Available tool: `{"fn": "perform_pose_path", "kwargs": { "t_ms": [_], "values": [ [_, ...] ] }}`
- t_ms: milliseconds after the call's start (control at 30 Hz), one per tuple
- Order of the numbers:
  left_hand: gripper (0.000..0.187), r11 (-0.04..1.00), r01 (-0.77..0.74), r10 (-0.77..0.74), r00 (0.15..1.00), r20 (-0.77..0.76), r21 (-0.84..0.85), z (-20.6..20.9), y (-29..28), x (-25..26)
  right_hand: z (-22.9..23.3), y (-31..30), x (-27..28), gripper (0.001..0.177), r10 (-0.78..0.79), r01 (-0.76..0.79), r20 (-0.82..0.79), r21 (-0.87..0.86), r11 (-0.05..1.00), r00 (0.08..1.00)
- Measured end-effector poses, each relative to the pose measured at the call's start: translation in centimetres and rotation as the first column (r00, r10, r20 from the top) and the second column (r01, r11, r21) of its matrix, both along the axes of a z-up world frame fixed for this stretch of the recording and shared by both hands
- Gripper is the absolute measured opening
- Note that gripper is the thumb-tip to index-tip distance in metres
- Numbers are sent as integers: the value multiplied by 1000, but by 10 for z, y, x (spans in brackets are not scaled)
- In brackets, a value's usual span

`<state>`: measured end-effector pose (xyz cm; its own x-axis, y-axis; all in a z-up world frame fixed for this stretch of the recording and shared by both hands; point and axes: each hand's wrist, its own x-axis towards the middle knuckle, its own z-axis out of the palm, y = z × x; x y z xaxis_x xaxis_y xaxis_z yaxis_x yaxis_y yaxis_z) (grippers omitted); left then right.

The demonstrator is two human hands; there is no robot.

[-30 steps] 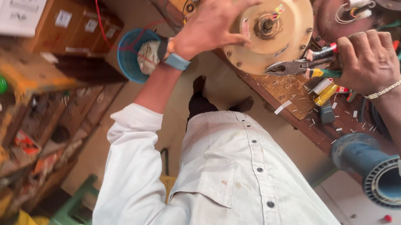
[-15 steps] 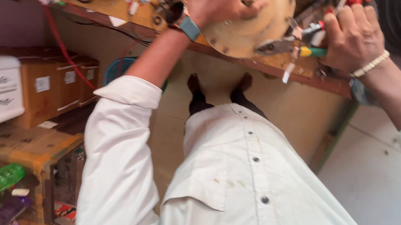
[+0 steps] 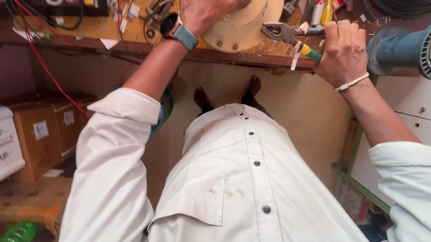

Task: The person works on a beige circular electrical component, likely a ceiling fan motor housing, using pliers, a scraper, a brush, and a screwdriver. They scrape residue from the surface, brush away debris, and adjust internal wires and a white plastic terminal block.

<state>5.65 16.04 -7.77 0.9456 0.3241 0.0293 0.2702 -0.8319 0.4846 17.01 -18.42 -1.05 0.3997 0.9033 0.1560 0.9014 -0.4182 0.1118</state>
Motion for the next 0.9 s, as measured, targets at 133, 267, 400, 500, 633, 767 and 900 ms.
{"fn": "perform_pose_path", "kwargs": {
  "t_ms": [133,267,400,500,633,767,900],
  "values": [
    [95,941,-293,225,915,333,168,55,-27,-10,-6,-3,1,27,-29,30,-14,106,994,999],
    [89,978,-206,207,978,15,-25,88,-28,-21,-34,0,-19,70,82,125,-541,334,934,837],
    [88,915,390,-400,845,356,102,80,9,1,-84,-27,-60,64,-104,537,-995,-83,840,9],
    [99,845,534,-514,818,258,-12,77,30,18,-98,-41,-77,55,339,646,-763,-132,751,-550],
    [97,950,307,-312,904,293,65,90,10,10,-99,-48,-59,53,505,751,-623,-213,625,-597],
    [91,954,-276,264,958,115,117,96,-37,-10,-117,-60,-49,43,507,829,-679,-294,475,-531],
    [83,965,-226,198,961,192,136,104,-35,-6,-128,-67,-44,42,433,856,-758,-316,410,-487]
  ]
}}
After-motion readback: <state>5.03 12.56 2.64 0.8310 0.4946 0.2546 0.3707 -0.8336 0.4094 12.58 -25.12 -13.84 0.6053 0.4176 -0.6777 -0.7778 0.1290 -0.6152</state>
